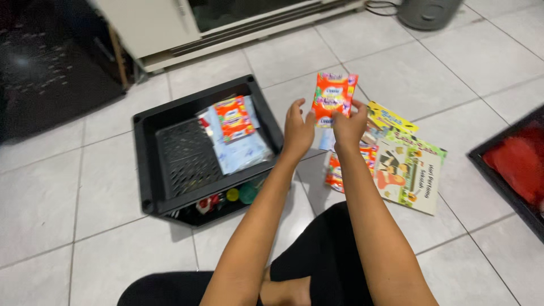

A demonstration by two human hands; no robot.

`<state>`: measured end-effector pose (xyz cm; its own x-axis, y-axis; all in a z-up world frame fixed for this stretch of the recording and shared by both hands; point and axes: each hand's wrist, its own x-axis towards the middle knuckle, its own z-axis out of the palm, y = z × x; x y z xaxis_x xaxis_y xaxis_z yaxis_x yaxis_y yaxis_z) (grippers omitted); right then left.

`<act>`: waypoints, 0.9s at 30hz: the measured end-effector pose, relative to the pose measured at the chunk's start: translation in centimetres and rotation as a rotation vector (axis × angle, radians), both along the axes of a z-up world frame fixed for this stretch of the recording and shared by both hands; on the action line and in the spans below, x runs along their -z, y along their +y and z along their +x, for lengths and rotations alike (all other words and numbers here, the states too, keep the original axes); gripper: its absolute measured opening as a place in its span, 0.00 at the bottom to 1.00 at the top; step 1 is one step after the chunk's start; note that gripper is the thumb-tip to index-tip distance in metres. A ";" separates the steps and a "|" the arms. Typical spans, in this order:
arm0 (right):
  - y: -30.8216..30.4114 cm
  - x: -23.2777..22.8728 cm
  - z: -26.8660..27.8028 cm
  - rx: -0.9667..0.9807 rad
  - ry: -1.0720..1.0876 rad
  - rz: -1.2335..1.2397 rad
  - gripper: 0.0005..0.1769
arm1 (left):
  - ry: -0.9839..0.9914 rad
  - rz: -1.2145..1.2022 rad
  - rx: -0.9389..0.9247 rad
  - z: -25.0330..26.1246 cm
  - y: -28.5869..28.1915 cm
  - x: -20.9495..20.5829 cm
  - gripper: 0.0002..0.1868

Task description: The person sits on the floor and removes various items from a black plastic crate, including books, packaged snacks, face masks, small bottles, and pouches. They place the items on the floor and then separate the crate into two stacked trays.

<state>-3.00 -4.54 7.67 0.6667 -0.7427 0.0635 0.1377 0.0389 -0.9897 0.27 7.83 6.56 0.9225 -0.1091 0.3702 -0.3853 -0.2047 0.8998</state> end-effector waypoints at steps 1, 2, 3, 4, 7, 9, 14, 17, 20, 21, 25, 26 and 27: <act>-1.5 1.7 0.0 0.059 0.038 0.006 0.32 | 0.005 0.024 0.021 -0.4 -1.9 1.3 0.27; -2.9 3.6 0.1 0.103 0.072 -0.020 0.32 | 0.010 0.044 0.036 -0.6 -3.5 2.7 0.27; -4.0 5.7 -0.1 0.146 0.106 -0.046 0.33 | 0.015 0.064 0.051 -0.9 -4.9 4.1 0.27; -5.0 7.9 0.0 0.185 0.141 -0.071 0.33 | 0.019 0.084 0.062 -1.0 -6.2 5.7 0.27; -7.5 14.1 0.1 0.223 0.335 -0.103 0.32 | 0.239 0.128 0.074 -1.0 -9.1 10.4 0.29; -8.2 18.3 0.2 0.232 0.562 -0.055 0.33 | 0.353 0.154 0.073 -0.4 -10.0 14.0 0.30; -8.0 26.7 0.7 0.223 0.705 -0.076 0.32 | 0.419 0.271 0.075 1.8 -10.8 22.2 0.31; -7.7 29.2 0.8 0.231 0.766 -0.068 0.29 | 0.478 0.309 0.081 2.7 -10.6 24.9 0.30; -7.7 30.0 1.0 0.201 0.840 -0.114 0.31 | 0.517 0.298 0.080 3.4 -10.4 25.6 0.30; -7.9 29.9 1.0 0.186 0.871 -0.145 0.32 | 0.547 0.266 0.088 3.4 -10.2 25.5 0.30; -8.2 27.7 1.7 0.103 1.097 -0.189 0.32 | 0.508 0.274 0.057 4.0 -10.0 23.1 0.29; -8.3 26.8 1.9 0.080 1.135 -0.188 0.32 | 0.498 0.250 0.060 3.8 -9.8 22.0 0.29; -8.1 25.8 2.3 0.056 1.172 -0.186 0.33 | 0.488 0.227 0.062 3.5 -9.6 20.7 0.28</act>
